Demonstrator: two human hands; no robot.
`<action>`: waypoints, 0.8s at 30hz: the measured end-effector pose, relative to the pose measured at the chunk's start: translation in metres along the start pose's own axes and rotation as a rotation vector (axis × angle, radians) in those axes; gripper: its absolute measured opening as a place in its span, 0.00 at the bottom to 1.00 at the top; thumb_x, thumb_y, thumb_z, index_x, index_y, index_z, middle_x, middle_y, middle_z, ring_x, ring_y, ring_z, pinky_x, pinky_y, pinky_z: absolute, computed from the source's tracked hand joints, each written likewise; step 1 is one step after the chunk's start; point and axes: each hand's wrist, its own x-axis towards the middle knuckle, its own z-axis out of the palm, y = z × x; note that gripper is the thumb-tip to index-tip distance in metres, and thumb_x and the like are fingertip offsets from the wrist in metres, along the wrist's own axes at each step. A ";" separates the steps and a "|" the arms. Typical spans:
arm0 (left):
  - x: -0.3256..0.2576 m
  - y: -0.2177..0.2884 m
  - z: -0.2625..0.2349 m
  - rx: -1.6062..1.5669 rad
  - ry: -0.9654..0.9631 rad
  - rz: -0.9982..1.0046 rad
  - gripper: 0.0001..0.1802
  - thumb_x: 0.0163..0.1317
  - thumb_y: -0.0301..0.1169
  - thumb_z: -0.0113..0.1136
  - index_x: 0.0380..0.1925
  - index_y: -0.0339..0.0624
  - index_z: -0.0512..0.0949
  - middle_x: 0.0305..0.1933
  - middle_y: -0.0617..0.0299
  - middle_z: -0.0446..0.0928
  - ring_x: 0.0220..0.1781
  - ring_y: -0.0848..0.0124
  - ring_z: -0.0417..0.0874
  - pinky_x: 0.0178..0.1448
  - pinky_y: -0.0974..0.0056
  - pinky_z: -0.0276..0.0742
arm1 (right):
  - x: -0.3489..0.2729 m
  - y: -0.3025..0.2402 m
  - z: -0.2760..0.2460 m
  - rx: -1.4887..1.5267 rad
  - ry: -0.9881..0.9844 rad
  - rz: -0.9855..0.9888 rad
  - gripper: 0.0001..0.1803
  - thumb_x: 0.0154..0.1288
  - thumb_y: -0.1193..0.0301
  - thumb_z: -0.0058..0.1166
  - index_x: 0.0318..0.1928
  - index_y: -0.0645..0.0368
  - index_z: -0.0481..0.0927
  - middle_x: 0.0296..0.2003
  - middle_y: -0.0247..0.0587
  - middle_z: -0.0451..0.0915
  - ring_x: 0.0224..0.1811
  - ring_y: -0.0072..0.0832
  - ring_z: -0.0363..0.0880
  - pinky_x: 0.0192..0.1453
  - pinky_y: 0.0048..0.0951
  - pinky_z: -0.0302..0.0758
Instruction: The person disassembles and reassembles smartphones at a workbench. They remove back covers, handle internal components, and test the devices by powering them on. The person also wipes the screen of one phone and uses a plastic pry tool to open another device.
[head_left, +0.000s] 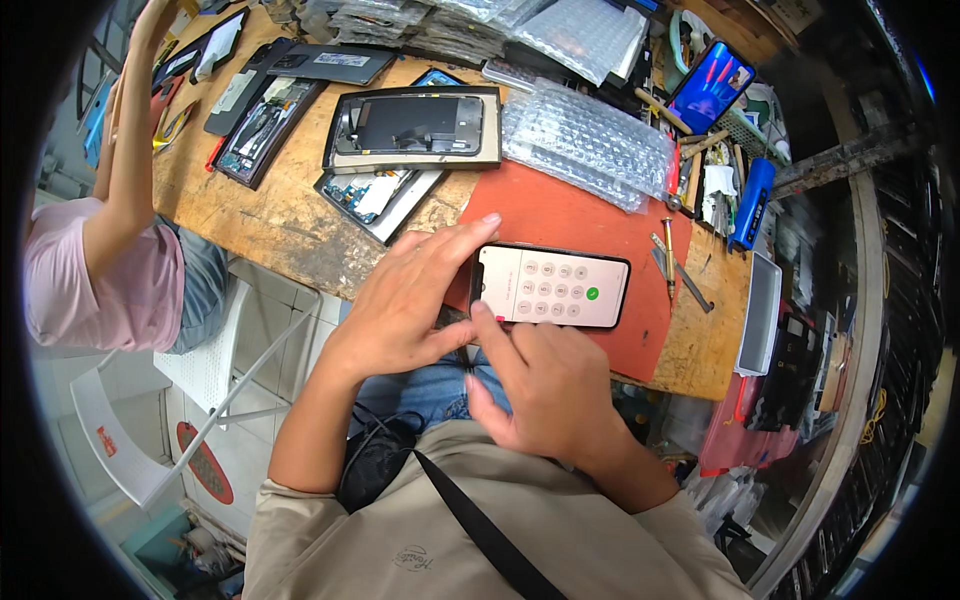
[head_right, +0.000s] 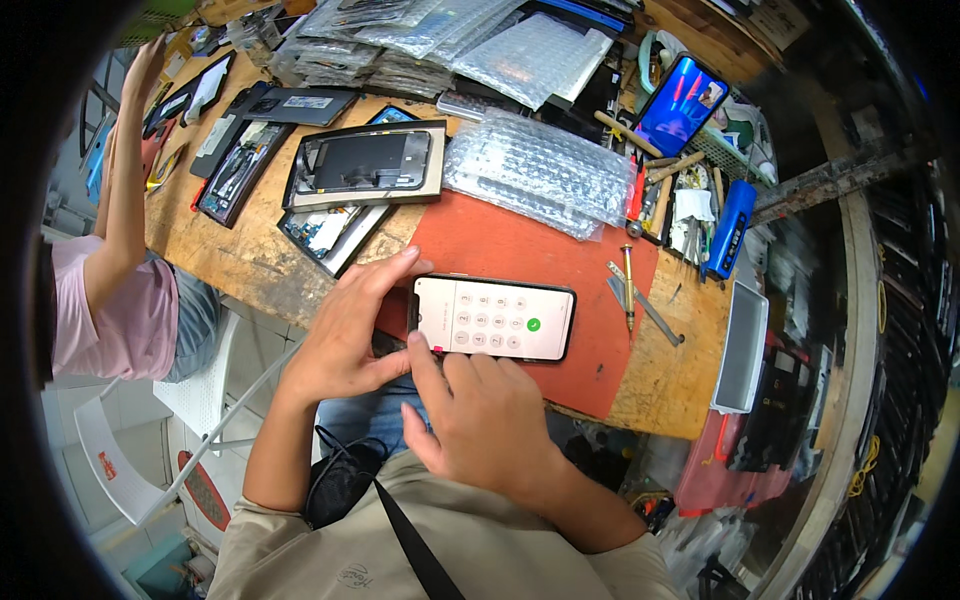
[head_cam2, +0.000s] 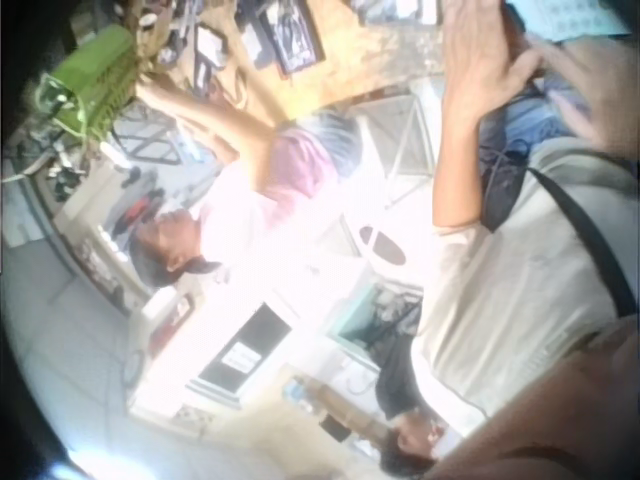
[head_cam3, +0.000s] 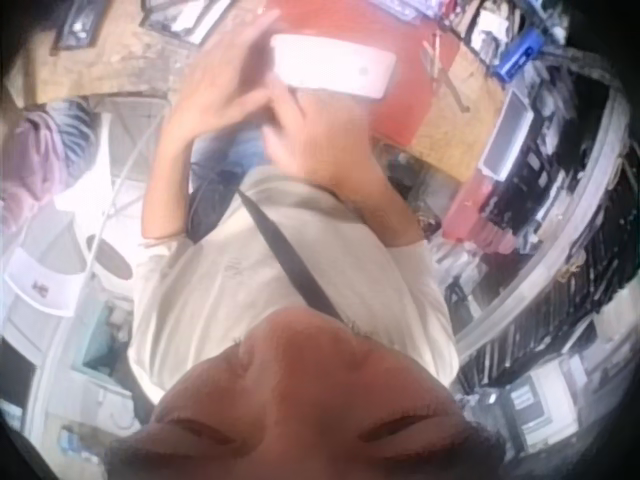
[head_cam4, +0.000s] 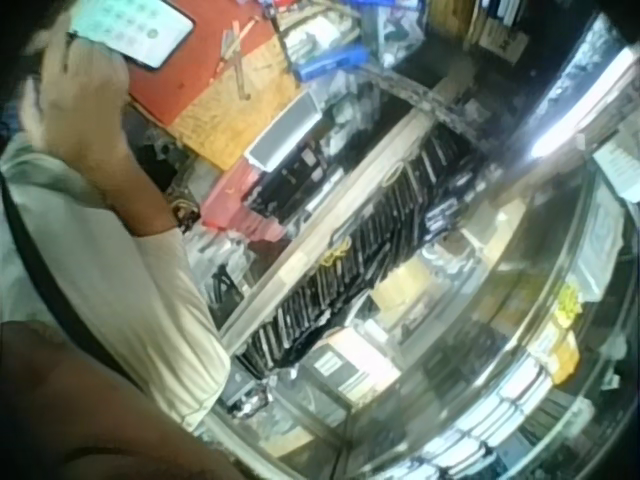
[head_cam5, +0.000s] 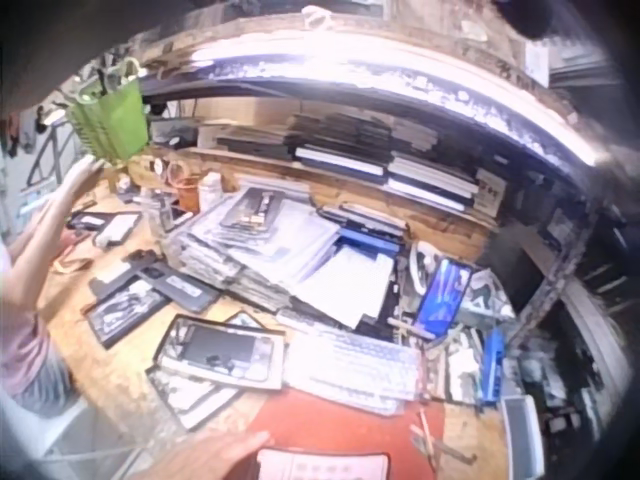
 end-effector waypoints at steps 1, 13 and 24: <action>0.000 0.001 0.000 0.000 -0.004 -0.003 0.59 0.50 0.33 0.82 0.82 0.42 0.60 0.75 0.47 0.74 0.70 0.45 0.78 0.73 0.46 0.71 | -0.007 -0.003 0.001 0.002 -0.006 0.008 0.36 0.61 0.57 0.68 0.67 0.65 0.82 0.32 0.37 0.74 0.32 0.33 0.77 0.34 0.36 0.73; -0.003 -0.003 0.002 0.021 0.020 0.015 0.59 0.48 0.33 0.84 0.80 0.37 0.62 0.72 0.47 0.78 0.69 0.47 0.80 0.72 0.47 0.71 | -0.061 0.027 -0.023 -0.122 0.093 0.285 0.37 0.60 0.60 0.68 0.69 0.64 0.82 0.27 0.36 0.70 0.27 0.33 0.74 0.31 0.36 0.72; -0.004 -0.005 0.006 0.015 0.013 -0.012 0.60 0.49 0.35 0.85 0.80 0.38 0.61 0.71 0.48 0.79 0.67 0.46 0.80 0.73 0.46 0.71 | -0.057 0.043 -0.031 -0.171 0.144 0.322 0.37 0.60 0.60 0.69 0.67 0.66 0.82 0.29 0.38 0.72 0.29 0.34 0.76 0.32 0.37 0.74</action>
